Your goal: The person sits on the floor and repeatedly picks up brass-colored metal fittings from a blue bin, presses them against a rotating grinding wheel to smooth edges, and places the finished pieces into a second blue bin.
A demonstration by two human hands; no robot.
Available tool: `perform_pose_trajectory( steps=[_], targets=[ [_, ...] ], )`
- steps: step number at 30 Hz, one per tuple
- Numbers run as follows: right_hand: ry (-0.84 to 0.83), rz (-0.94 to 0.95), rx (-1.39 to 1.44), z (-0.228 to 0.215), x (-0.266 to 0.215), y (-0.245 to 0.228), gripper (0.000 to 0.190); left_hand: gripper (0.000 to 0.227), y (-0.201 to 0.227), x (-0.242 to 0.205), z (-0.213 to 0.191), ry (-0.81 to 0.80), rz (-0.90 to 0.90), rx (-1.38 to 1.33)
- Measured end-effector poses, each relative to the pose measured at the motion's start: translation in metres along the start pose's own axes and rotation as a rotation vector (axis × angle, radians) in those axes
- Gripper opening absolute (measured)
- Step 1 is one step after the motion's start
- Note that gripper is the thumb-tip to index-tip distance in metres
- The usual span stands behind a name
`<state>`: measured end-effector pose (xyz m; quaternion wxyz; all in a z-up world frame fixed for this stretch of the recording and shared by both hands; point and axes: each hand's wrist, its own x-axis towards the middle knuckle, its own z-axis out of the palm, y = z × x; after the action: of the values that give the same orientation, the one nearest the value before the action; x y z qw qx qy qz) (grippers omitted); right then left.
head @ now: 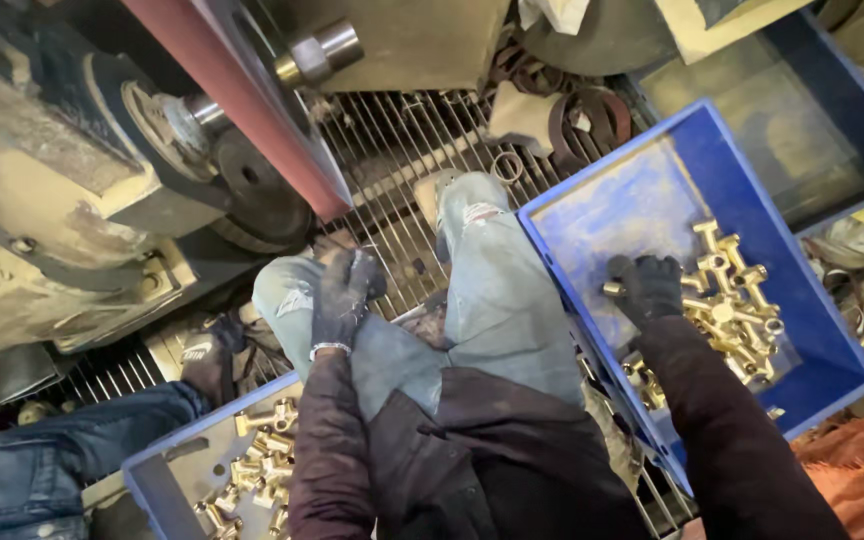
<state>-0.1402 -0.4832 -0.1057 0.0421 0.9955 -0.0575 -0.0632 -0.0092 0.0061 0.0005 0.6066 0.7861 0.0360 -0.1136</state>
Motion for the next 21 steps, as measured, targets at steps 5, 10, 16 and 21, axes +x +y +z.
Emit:
perform_pose_trajectory(
  steps=[5,10,16,21],
  targets=[
    [0.11,0.058,0.535,-0.044,0.017,-0.007,0.059,0.028,0.004,-0.002,0.002,-0.019,-0.021,0.072],
    [0.058,0.2,0.623,-0.051,0.078,-0.079,0.061,0.03,-0.001,0.0,0.003,0.003,0.01,0.109],
    [0.01,0.332,0.777,-0.046,0.108,-0.106,0.057,0.033,-0.005,-0.006,-0.004,0.056,0.123,0.169],
    [0.481,0.137,0.845,-0.004,0.085,-0.039,0.056,0.031,0.004,-0.006,-0.004,0.03,-0.04,0.2]
  ],
)
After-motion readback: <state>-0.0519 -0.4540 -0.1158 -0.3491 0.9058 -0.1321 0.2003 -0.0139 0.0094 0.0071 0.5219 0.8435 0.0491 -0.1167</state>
